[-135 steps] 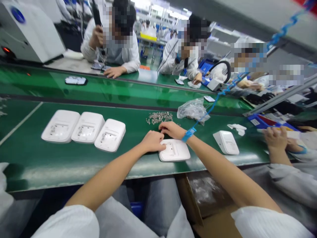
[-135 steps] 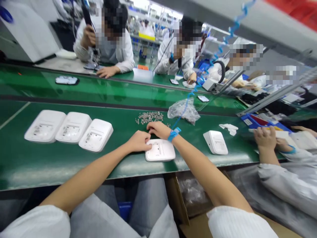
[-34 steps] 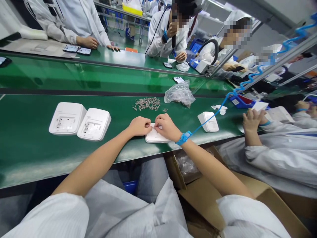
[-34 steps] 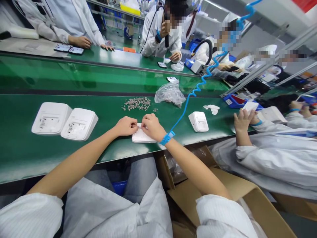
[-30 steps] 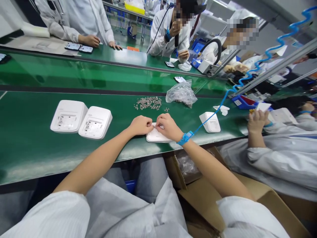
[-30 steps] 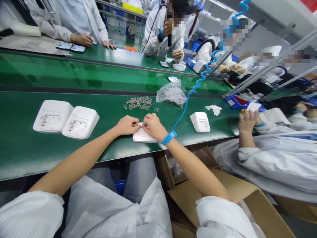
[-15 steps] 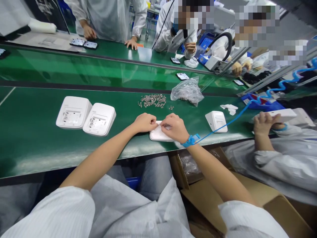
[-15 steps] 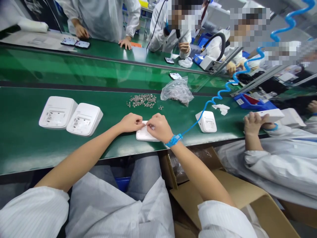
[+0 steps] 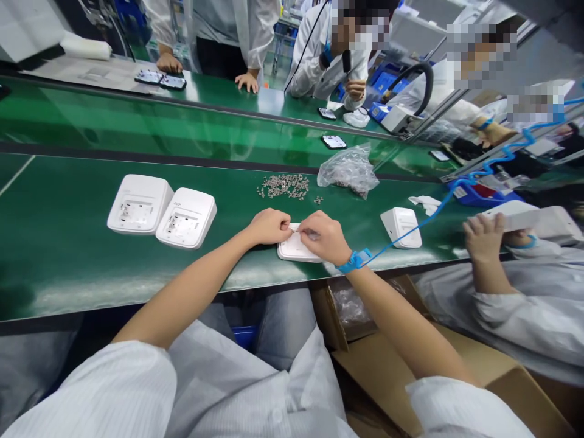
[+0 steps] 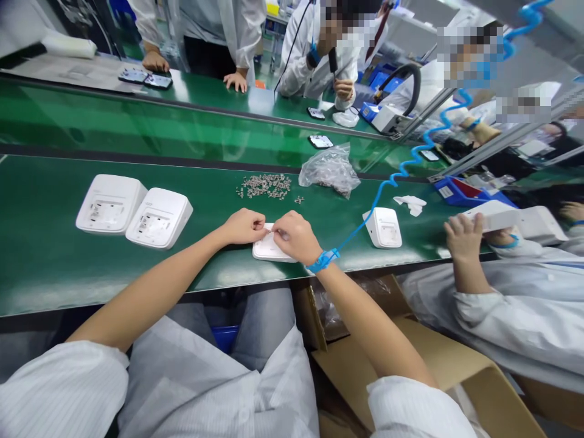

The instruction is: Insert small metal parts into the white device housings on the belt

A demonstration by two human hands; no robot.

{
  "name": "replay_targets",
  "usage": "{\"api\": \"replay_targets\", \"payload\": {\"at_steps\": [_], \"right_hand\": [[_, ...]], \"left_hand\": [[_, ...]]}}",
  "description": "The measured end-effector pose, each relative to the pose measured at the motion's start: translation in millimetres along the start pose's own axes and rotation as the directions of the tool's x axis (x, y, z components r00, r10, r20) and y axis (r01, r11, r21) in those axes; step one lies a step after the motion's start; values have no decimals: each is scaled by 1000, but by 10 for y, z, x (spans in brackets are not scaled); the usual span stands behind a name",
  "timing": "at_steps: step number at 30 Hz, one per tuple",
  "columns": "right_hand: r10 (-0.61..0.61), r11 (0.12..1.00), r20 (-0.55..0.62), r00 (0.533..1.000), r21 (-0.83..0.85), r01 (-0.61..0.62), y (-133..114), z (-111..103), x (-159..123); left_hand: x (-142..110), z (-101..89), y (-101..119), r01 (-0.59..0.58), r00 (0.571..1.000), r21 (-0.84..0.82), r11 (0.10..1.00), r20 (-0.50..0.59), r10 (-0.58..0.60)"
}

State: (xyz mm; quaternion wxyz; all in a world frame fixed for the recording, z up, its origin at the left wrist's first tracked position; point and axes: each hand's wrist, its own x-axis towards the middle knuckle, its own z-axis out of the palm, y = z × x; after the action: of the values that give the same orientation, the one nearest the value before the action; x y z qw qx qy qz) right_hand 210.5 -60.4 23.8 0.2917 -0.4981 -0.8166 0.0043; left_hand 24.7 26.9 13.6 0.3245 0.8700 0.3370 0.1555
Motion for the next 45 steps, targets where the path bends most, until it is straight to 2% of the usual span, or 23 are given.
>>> {"api": "replay_targets", "payload": {"at_steps": [2,5,11,18,23,26,31,36,45], "right_hand": [[72,997,-96,993,5,-71,17,0,-4],[80,996,-128,989,-38,-85,25,8,7],[69,997,-28,997,-41,-70,13,27,34],[115,992,67,991,-52,-112,30,42,51],[114,993,70,991,-47,-111,24,55,77],[87,995,59,995,-52,-84,24,56,64],[81,997,-57,995,-2,-81,-22,14,10],[39,999,15,999,4,-39,-52,7,-21],[-13,1000,40,999,-14,13,-40,12,-39]], "left_hand": [[-6,-2,4,-12,1000,1,1000,3,12],[-17,-4,11,-38,999,13,999,-8,38],[-27,8,46,14,1000,42,999,-12,-14],[-19,61,41,-14,999,122,992,-36,19],[-21,69,6,-41,999,164,986,-26,46],[-31,39,-12,-73,997,129,989,-13,75],[-34,-5,-22,-56,998,50,997,-10,56],[-27,-1,-9,-19,1000,33,999,-2,19],[-18,-5,-8,-9,1000,32,999,3,9]]}}
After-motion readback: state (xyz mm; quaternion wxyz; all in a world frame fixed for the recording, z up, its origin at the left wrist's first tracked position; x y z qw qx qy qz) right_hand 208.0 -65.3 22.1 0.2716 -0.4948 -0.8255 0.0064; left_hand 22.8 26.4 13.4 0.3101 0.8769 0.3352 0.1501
